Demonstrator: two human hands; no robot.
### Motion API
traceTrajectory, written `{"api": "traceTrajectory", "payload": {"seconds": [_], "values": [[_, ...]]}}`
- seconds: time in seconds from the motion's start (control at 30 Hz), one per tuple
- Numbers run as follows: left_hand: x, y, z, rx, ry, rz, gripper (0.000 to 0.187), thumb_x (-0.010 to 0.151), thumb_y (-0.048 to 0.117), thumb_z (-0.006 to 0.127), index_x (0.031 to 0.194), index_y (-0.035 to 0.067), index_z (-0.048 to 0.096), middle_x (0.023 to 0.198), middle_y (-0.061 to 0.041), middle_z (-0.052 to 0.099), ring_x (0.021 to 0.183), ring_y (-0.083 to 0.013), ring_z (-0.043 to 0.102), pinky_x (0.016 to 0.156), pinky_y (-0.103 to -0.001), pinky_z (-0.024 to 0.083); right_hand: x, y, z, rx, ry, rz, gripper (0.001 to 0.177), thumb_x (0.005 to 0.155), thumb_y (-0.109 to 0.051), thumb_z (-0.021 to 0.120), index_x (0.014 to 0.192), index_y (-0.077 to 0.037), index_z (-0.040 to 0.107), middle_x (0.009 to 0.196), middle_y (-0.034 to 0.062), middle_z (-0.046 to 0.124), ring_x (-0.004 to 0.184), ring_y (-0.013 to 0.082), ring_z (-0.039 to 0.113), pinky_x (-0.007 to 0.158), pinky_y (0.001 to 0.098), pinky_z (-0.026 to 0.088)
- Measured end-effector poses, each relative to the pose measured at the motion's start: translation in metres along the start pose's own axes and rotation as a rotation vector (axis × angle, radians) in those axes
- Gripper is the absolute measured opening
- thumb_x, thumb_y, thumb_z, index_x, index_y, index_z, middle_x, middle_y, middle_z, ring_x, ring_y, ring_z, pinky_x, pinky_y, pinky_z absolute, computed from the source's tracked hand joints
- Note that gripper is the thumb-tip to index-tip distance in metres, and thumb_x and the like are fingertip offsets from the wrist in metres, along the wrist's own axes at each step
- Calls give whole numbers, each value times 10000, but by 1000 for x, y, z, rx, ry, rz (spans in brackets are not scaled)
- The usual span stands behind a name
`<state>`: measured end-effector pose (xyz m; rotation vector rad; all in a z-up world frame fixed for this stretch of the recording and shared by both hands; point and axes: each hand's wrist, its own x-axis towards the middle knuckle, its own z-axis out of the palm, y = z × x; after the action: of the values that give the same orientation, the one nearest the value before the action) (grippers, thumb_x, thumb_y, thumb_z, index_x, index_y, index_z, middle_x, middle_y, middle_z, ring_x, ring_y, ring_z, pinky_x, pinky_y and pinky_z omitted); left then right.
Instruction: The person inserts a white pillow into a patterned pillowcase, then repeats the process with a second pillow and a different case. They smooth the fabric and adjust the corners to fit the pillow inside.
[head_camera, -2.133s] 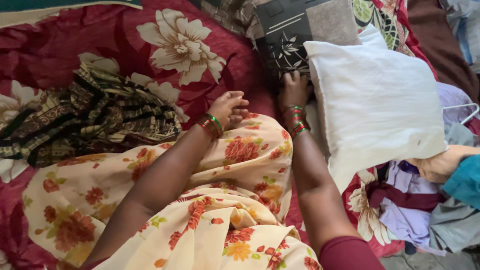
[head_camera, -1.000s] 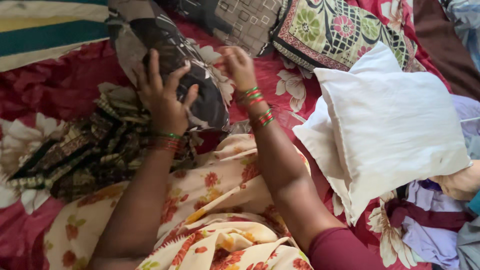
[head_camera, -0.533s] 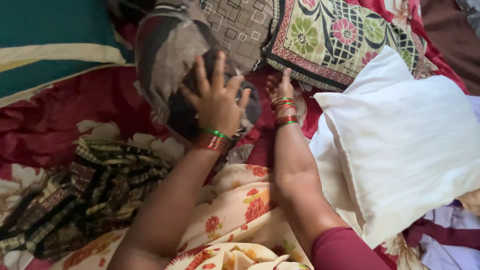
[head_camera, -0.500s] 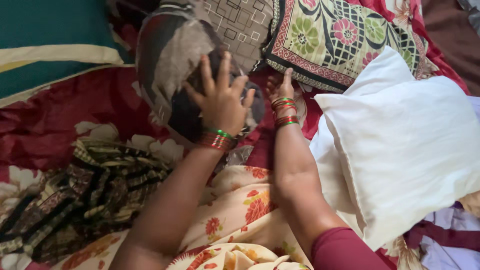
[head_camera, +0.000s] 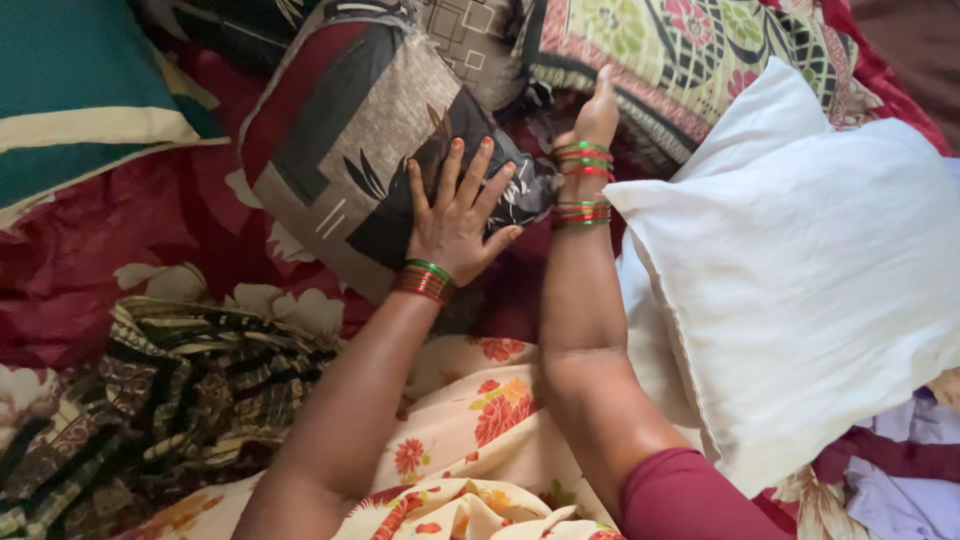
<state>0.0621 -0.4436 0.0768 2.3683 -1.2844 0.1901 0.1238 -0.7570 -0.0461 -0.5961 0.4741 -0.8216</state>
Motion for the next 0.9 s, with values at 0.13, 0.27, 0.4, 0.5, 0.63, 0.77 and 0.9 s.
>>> {"api": "traceTrajectory", "payload": {"seconds": [0.13,0.27,0.4,0.5,0.63,0.77,0.9], "values": [[-10,3,-6,-34,-83,-12,877,847,619,654,1584,234,374,1697,-55,197,1567,-328,86,1196,-696,21,-45,-71,68,187,-10,-57,339,1020,-373,602,904,-55,636,729,45,615,626,186,590,582,367,533],[-25,0,-13,-78,-120,-18,797,896,594,641,1559,226,396,1653,-45,241,1524,-307,138,1180,-656,71,-121,-117,130,189,-143,-210,298,1026,-338,601,1002,-43,634,715,23,566,640,156,534,609,363,504],[-48,-12,-15,-252,-68,-66,724,922,565,640,1517,211,430,1585,-43,304,1457,-288,209,1145,-619,131,-233,-94,153,-1258,-315,-1088,481,859,-107,581,1323,18,577,762,57,614,681,217,580,649,380,488],[-83,-32,-17,-736,46,-222,669,941,544,638,1485,201,455,1534,-41,352,1406,-275,262,1119,-591,177,-352,-1,171,-1816,-1057,-1200,368,830,-258,615,1099,-22,699,953,174,689,887,370,651,810,491,520],[-146,-42,-20,-1472,44,-534,598,967,515,637,1444,186,489,1467,-38,415,1339,-256,333,1084,-554,237,-466,40,155,-1400,-1563,-489,392,992,-331,534,1154,-18,707,1076,165,754,977,305,718,895,426,567],[-183,-24,-27,-1880,86,-700,528,993,487,636,1402,172,523,1399,-36,478,1272,-238,405,1050,-516,297,-509,43,154,-1024,-1699,-6,391,1035,-399,581,1201,-60,682,1118,146,747,1025,268,722,925,374,566],[-216,-35,-29,-2073,182,-686,461,1019,458,634,1360,158,557,1331,-33,541,1205,-219,476,1015,-479,357,-506,-13,167,-880,-1825,146,408,1045,-386,573,1268,-52,644,1166,118,727,1071,250,707,948,370,541]]}}
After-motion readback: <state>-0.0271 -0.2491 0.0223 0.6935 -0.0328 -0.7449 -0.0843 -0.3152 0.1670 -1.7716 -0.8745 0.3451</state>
